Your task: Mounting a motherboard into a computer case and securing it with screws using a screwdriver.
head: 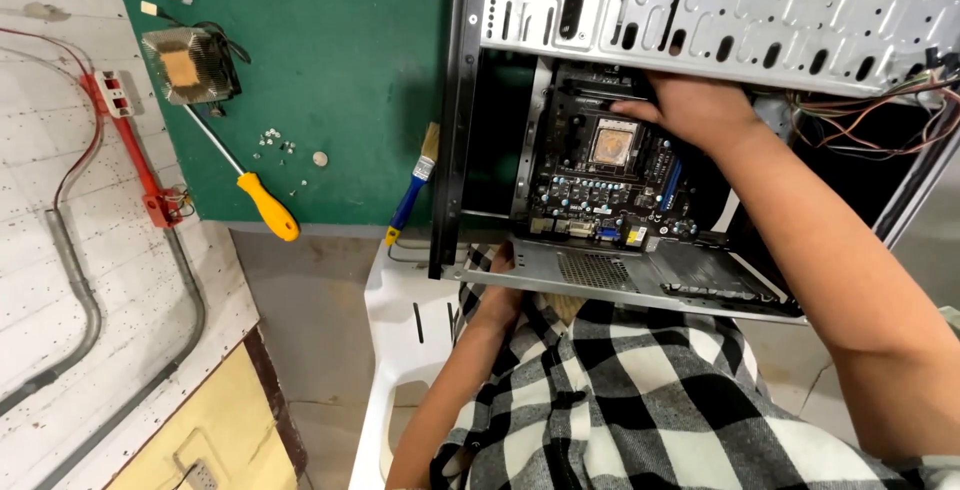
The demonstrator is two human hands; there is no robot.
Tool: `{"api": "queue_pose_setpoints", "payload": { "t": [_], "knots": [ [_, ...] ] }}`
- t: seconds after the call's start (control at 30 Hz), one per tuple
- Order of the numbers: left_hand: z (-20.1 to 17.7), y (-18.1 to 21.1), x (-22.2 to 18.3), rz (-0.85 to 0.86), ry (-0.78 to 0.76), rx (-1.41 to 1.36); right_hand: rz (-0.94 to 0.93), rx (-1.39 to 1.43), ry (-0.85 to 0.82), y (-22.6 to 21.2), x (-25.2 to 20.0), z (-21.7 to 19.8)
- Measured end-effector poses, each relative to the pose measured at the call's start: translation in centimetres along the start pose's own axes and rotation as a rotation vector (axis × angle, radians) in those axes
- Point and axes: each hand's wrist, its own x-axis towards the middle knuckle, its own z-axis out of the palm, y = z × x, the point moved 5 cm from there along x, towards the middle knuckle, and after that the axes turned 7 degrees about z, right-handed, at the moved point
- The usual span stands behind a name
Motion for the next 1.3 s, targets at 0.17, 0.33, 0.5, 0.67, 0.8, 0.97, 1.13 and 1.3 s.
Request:
{"api": "queue_pose_setpoints", "payload": {
  "t": [0.17,0.33,0.5,0.67,0.8,0.97,1.13,1.3],
  "knots": [
    [-0.4,-0.5,0.3,0.046,-0.021,0.024,0.16,-0.006,-0.05,0.3,-0.8,-0.3],
    [-0.8,-1.2,0.9,0.038,0.003,0.069,-0.057,-0.033,0.103,1.1,0.7,1.3],
    [-0.3,0.1,0.2,0.085,-0.031,0.157,-0.008,-0.112,0.052,0.8,1.7,2.3],
    [-0.6,-0.3,0.3,0.041,-0.016,0.116,0.006,-0.043,0.065,-0.1,1.3,1.3],
    [0.2,1.3,-0.2,0.112,-0.073,0.144,0.048,0.003,0.031,-0.8,0.7,0.8],
    [0.0,1.3,0.3,0.164,-0.116,0.142,-0.075,0.024,0.076,-0.7,0.7,0.5],
    [-0.4,0.6,1.3,0.044,-0.017,0.129,-0.019,-0.023,0.04,-1.2,0.5,0.6],
    [-1.8,-2.1,3.4,-0.011,0.031,0.071,-0.128,-0.128,0.184,-0.3,1.4,1.8]
  ]
}}
